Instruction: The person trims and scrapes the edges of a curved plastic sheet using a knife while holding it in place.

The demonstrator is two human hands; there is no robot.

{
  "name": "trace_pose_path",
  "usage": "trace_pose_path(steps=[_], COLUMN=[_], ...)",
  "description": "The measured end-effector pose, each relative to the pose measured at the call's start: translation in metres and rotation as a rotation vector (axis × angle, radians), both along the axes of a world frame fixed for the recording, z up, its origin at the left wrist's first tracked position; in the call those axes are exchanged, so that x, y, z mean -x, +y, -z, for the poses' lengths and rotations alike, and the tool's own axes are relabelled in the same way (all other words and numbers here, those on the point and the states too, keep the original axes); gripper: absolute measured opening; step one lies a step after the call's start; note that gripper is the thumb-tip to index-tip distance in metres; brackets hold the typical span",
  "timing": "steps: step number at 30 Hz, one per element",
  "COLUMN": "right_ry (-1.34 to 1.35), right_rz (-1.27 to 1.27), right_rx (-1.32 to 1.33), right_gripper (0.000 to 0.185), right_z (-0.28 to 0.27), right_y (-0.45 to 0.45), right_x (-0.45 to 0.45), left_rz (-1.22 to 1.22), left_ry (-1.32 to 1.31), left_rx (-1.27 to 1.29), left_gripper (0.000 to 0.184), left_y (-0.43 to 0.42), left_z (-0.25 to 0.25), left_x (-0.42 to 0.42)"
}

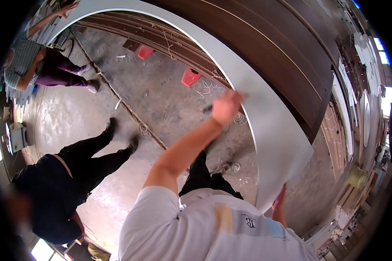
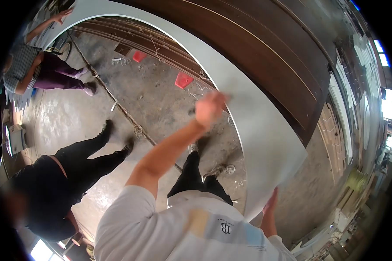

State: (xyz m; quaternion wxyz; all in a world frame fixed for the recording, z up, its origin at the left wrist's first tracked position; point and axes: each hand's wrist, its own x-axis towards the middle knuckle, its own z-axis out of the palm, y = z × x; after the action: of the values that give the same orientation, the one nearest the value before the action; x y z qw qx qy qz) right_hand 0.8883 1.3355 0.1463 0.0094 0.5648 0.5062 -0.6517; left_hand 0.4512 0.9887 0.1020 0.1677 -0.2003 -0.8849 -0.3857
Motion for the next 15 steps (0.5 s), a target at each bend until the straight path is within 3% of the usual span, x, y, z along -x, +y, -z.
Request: trace_pose_path(steps=[3,5,6,7,8,9,11,15], right_ry=[0.046,-0.047,-0.102,-0.092,-0.081,-0.064,-0.05,0.04], right_rz=[-0.009,-0.026,-0.026,-0.015,-0.011,-0.009,-0.002,-0.059], right_rx=[-0.005,-0.127,-0.187,-0.205,-0.22,-0.233,-0.189,-0.208], right_gripper=[0.075,0.075,0.075,0.075,0.075,0.075,0.075,0.076], right_z=[0.002,-0.02,-0.033,-0.03,-0.025,-0.021,-0.009,0.047], right_y=[0.007,0.004,-0.002,0.006,0.017,0.025,0.037,0.079], right_x=[0.003,0.019,0.025,0.021,0.018,0.018,0.024,0.0], left_rz=[0.296,0.052,-0.109,-0.238,-0.361,-0.45,-0.424,-0.431], left_ry=[-0.08,-0.277,-0.22,-0.104,-0.152,-0.044,-0.149,0.026], left_rx=[-0.039,-0.049,-0.229,-0.233,-0.136,-0.111,-0.018,0.085], left_gripper=[0.034,0.023,0.013,0.013,0.016,0.022,0.031,0.031], left_y=[0.004,-0.021,-0.04,-0.064,-0.077,-0.087,-0.091,-0.06], left_z=[-0.008,0.008,0.01,0.007,-0.027,-0.01,-0.02,0.0], left_x=[-0.031,0.016,0.065,0.108,0.135,0.169,0.193,0.185])
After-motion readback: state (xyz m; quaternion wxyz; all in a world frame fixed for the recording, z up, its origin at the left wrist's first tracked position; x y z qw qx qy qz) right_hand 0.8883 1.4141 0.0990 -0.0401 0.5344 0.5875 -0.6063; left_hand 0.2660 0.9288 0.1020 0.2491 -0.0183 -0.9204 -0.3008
